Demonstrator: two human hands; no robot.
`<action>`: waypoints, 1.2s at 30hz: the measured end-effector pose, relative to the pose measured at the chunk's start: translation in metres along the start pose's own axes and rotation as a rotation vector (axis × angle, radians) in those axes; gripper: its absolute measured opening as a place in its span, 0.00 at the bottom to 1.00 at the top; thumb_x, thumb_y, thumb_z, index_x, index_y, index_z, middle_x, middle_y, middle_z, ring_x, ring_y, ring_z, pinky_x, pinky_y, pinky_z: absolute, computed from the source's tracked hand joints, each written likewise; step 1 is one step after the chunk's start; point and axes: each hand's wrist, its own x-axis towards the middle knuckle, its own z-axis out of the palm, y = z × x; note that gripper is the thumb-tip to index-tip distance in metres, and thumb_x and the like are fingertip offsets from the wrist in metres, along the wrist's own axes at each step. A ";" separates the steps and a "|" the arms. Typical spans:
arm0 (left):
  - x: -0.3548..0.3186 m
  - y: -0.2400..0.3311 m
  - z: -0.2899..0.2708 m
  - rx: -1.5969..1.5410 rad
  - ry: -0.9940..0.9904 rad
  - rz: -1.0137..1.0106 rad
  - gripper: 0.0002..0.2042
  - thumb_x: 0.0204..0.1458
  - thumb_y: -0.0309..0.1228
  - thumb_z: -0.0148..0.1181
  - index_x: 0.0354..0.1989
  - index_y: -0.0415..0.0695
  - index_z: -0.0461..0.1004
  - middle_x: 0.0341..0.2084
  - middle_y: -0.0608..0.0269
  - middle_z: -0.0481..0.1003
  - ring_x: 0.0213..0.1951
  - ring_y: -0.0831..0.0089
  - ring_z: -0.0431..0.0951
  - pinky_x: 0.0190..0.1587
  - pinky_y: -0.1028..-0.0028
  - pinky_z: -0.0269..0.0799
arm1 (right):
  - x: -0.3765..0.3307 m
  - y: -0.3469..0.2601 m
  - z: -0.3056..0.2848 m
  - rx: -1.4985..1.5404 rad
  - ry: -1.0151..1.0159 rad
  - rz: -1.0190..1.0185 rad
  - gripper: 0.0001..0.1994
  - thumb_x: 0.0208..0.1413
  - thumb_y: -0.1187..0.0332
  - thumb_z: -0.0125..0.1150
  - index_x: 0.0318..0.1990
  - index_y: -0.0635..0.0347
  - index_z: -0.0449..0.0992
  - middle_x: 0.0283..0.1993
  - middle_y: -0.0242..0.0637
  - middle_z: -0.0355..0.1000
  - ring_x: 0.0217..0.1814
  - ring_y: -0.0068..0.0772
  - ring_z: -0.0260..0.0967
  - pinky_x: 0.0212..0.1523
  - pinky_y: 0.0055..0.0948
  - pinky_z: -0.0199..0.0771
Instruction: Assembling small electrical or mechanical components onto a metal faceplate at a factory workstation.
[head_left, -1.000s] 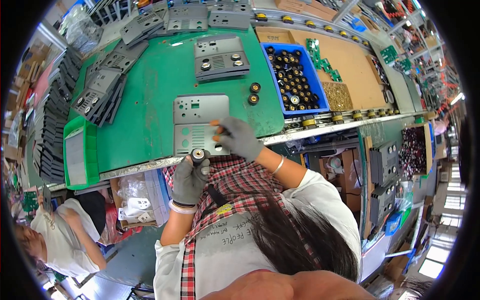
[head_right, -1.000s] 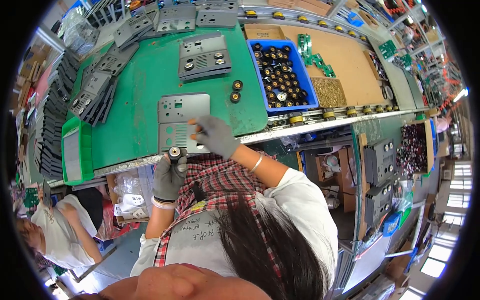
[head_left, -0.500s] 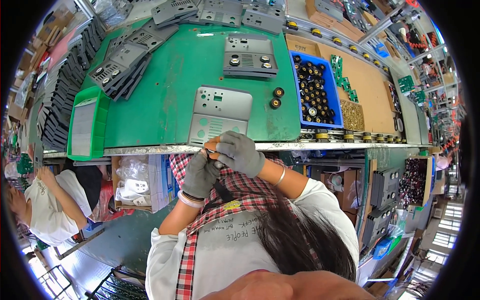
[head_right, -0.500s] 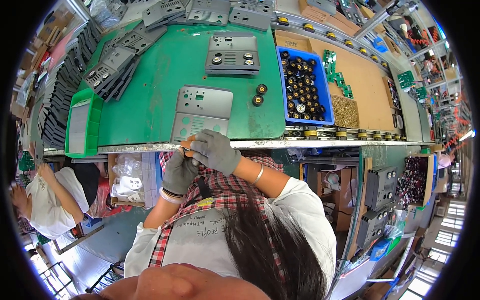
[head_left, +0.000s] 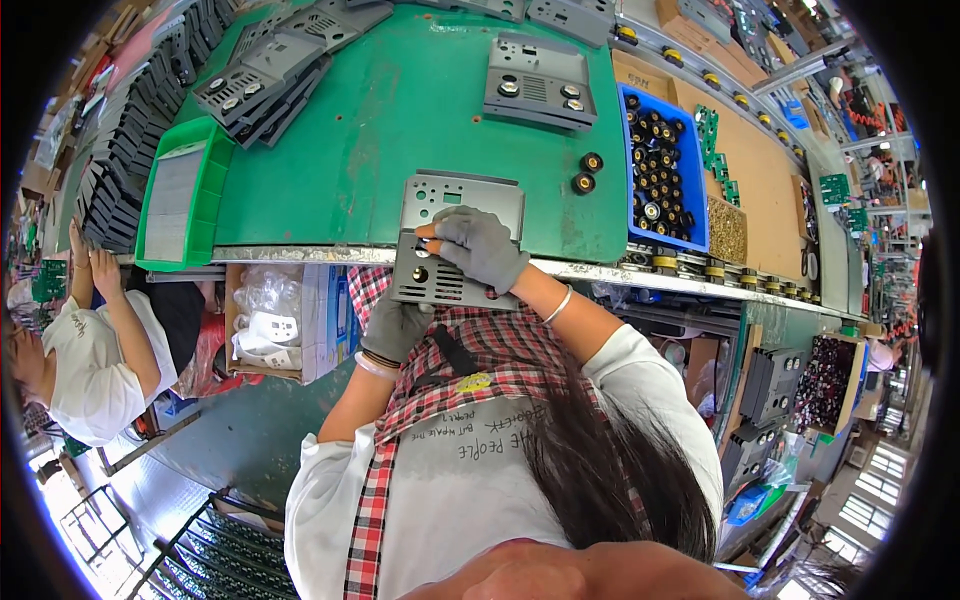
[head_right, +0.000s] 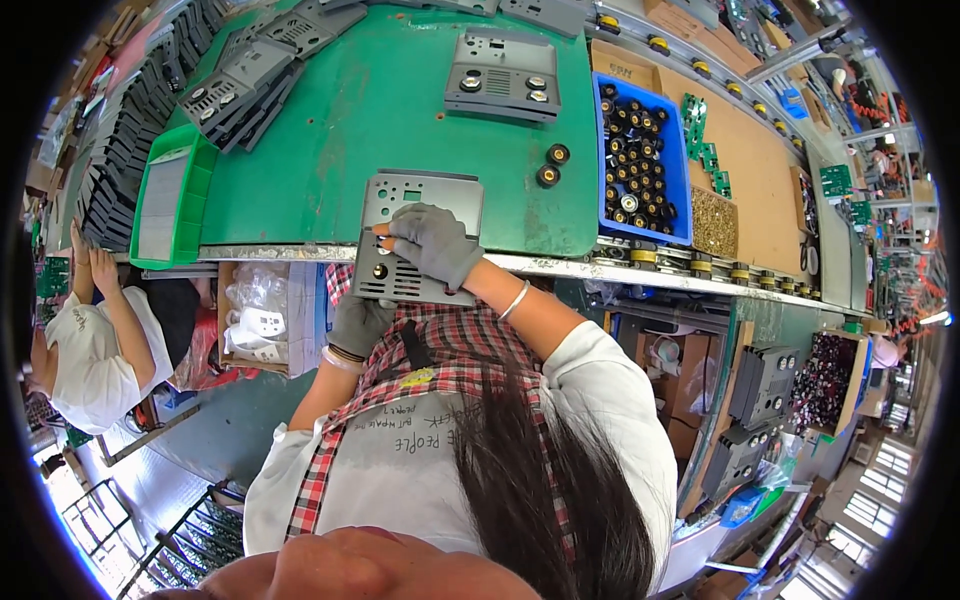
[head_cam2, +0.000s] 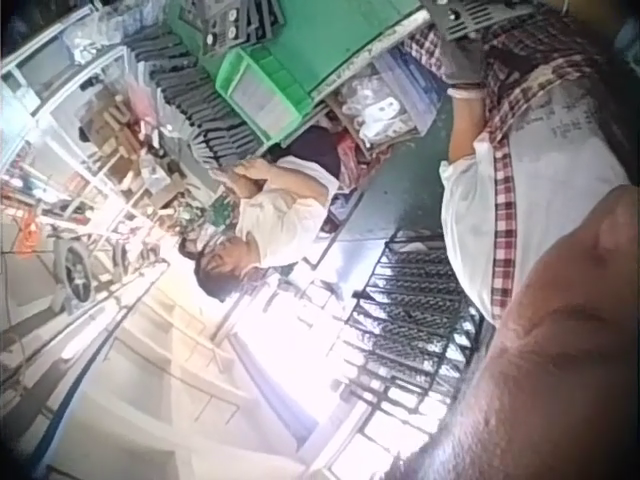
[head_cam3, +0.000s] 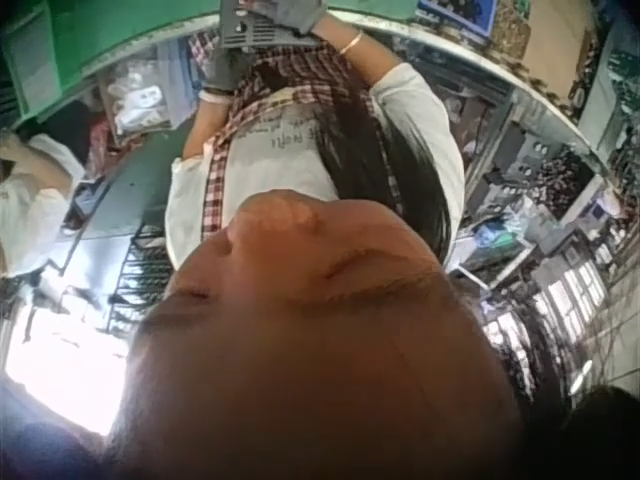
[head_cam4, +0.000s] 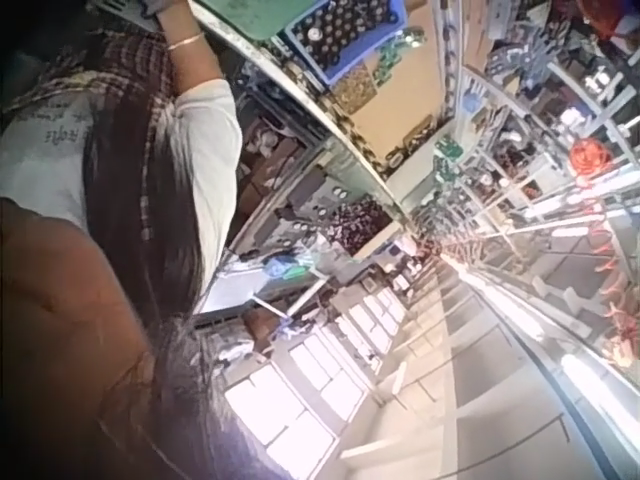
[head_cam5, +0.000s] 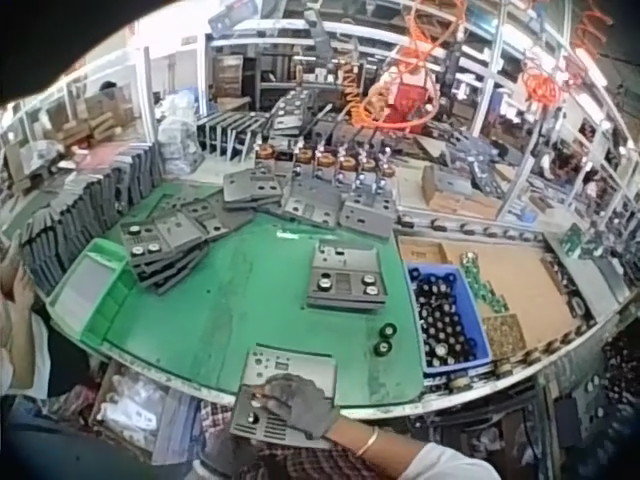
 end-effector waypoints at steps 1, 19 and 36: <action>0.001 0.000 -0.002 -0.216 0.011 -0.108 0.12 0.56 0.28 0.40 0.47 0.39 0.64 0.40 0.60 0.70 0.37 0.75 0.72 0.36 0.80 0.72 | -0.002 -0.004 -0.001 0.028 -0.026 0.022 0.12 0.44 0.65 0.59 0.38 0.56 0.76 0.33 0.40 0.72 0.40 0.41 0.69 0.41 0.34 0.69; 0.005 0.011 0.029 -0.062 0.039 0.008 0.25 0.48 0.44 0.55 0.51 0.43 0.63 0.44 0.61 0.69 0.45 0.66 0.69 0.52 0.63 0.62 | -0.009 -0.011 0.012 -0.259 -0.248 -0.241 0.11 0.44 0.61 0.57 0.35 0.51 0.76 0.39 0.29 0.72 0.51 0.30 0.62 0.53 0.30 0.62; 0.012 0.002 0.019 -0.111 -0.006 -0.005 0.19 0.46 0.41 0.58 0.43 0.43 0.67 0.36 0.63 0.71 0.38 0.70 0.70 0.51 0.63 0.63 | -0.007 -0.024 0.013 -0.466 -0.353 -0.157 0.09 0.49 0.60 0.53 0.33 0.52 0.74 0.36 0.35 0.64 0.42 0.36 0.64 0.35 0.34 0.71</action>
